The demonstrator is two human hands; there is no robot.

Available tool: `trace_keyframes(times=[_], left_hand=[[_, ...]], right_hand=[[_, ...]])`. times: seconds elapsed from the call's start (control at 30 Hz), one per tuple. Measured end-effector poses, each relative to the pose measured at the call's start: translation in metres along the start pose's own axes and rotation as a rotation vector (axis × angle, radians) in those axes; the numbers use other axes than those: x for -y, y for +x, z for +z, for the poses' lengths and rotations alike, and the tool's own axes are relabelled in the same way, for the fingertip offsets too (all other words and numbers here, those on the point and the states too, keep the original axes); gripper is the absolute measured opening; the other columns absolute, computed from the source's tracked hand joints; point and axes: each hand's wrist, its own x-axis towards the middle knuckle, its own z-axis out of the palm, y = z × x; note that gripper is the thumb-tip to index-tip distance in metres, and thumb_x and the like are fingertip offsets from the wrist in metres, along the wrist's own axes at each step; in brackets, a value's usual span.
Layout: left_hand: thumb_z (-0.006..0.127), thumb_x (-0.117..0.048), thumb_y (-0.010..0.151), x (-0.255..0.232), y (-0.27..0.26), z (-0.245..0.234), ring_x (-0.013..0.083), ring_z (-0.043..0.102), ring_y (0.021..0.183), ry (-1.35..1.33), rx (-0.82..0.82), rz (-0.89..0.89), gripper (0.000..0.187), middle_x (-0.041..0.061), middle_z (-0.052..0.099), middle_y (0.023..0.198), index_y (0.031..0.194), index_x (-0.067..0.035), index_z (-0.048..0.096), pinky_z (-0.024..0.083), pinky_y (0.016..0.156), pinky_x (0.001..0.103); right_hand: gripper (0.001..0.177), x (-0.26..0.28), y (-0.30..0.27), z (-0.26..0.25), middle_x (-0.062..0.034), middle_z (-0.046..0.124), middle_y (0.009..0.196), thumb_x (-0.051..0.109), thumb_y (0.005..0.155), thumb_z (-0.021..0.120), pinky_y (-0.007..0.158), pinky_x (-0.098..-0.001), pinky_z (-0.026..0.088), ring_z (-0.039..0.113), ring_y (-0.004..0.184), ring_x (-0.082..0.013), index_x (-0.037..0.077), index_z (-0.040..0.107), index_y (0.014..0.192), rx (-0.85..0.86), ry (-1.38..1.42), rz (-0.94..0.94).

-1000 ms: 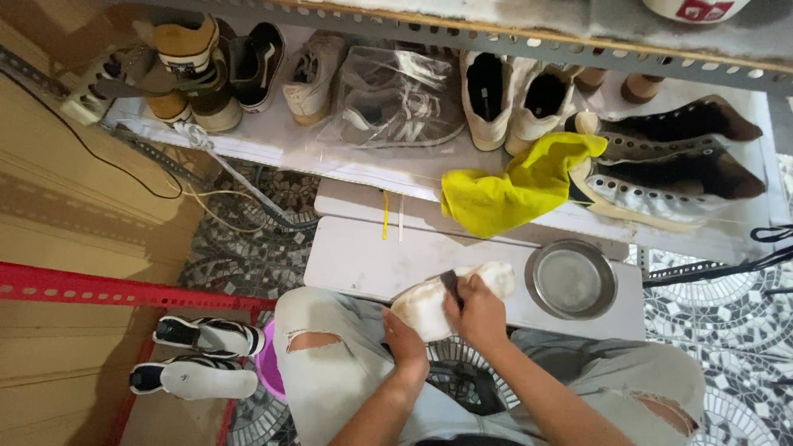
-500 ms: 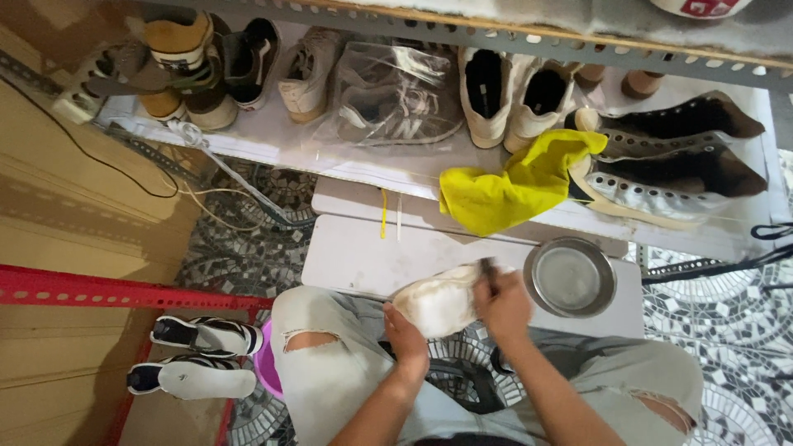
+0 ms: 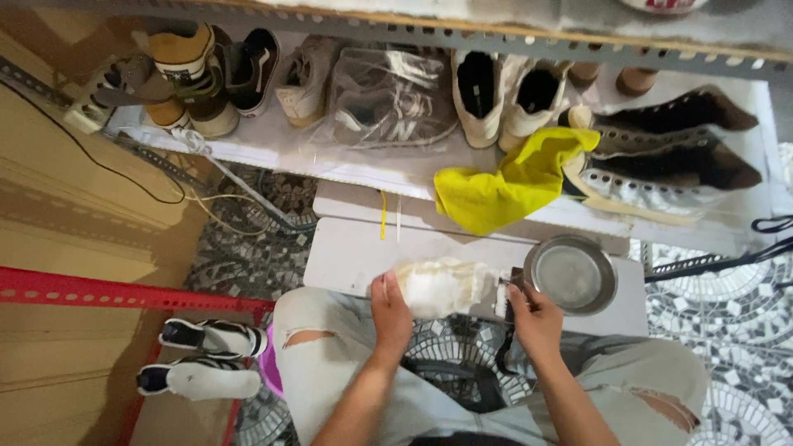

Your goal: The person scrubs a white sneaker with a brush, repeatedly dipping the brush into a metal bowl of water. They rotate the shoe to clean different sides and the sole, then wipe the shoe with a yellow cloth.

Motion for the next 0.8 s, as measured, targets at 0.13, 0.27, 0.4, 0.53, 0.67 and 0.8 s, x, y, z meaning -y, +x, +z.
trace_keyframes(times=[0.13,0.27,0.4,0.53,0.67,0.8], left_hand=[[0.054,-0.047,0.120,-0.022,-0.004,-0.005,0.0349,0.071,0.120,0.068,0.074,0.034,0.049,0.024,0.072,0.118,0.134,-0.002,0.066,0.051,0.111,0.054],[0.056,-0.034,0.116,-0.079,-0.032,0.001,0.0519,0.067,0.134,0.170,0.207,0.148,0.049,0.034,0.070,0.136,0.156,-0.005,0.055,0.048,0.117,0.062],[0.052,-0.024,0.118,-0.098,-0.046,0.010,0.0489,0.070,0.125,0.332,0.304,0.279,0.039,0.025,0.070,0.122,0.152,-0.014,0.067,0.053,0.109,0.055],[0.053,-0.025,0.118,-0.099,-0.047,0.023,0.0453,0.068,0.132,0.395,0.302,0.360,0.038,0.018,0.061,0.136,0.150,-0.015,0.071,0.051,0.117,0.054],[0.049,-0.042,0.117,-0.098,-0.040,0.026,0.0540,0.074,0.114,0.630,0.428,0.476,0.039,0.014,0.051,0.151,0.149,-0.025,0.064,0.064,0.091,0.067],[0.050,-0.038,0.118,-0.102,-0.035,0.036,0.0559,0.076,0.106,0.698,0.502,0.455,0.036,0.014,0.050,0.150,0.148,-0.023,0.062,0.068,0.082,0.067]], right_hand=[[0.056,-0.028,-0.004,0.014,-0.0315,0.080,0.114,0.034,0.106,0.085,0.075,-0.0460,0.057,0.075,0.093,-0.0340,-0.008,0.076,0.141,-0.012,0.139,0.085],[0.058,-0.018,-0.009,0.024,-0.0362,0.077,0.126,0.031,0.105,0.083,0.088,-0.0523,0.061,0.076,0.113,-0.0413,-0.011,0.072,0.144,0.047,0.203,0.185],[0.059,-0.020,0.004,0.036,-0.0394,0.072,0.134,0.027,0.111,0.077,0.100,-0.0650,0.060,0.071,0.128,-0.0521,-0.014,0.065,0.151,0.099,0.191,0.180],[0.056,-0.072,0.035,0.059,-0.0315,0.078,0.123,0.027,0.107,0.084,0.094,-0.0541,0.061,0.077,0.117,-0.0396,-0.010,0.071,0.146,-0.008,0.213,0.193],[0.059,-0.091,0.038,0.064,-0.0354,0.077,0.126,0.031,0.106,0.083,0.097,-0.0596,0.061,0.074,0.124,-0.0490,-0.011,0.071,0.146,0.008,0.211,0.232],[0.064,-0.090,0.033,0.071,-0.0366,0.074,0.133,0.033,0.110,0.077,0.103,-0.0635,0.059,0.070,0.131,-0.0505,-0.012,0.066,0.153,0.113,0.221,0.265]])
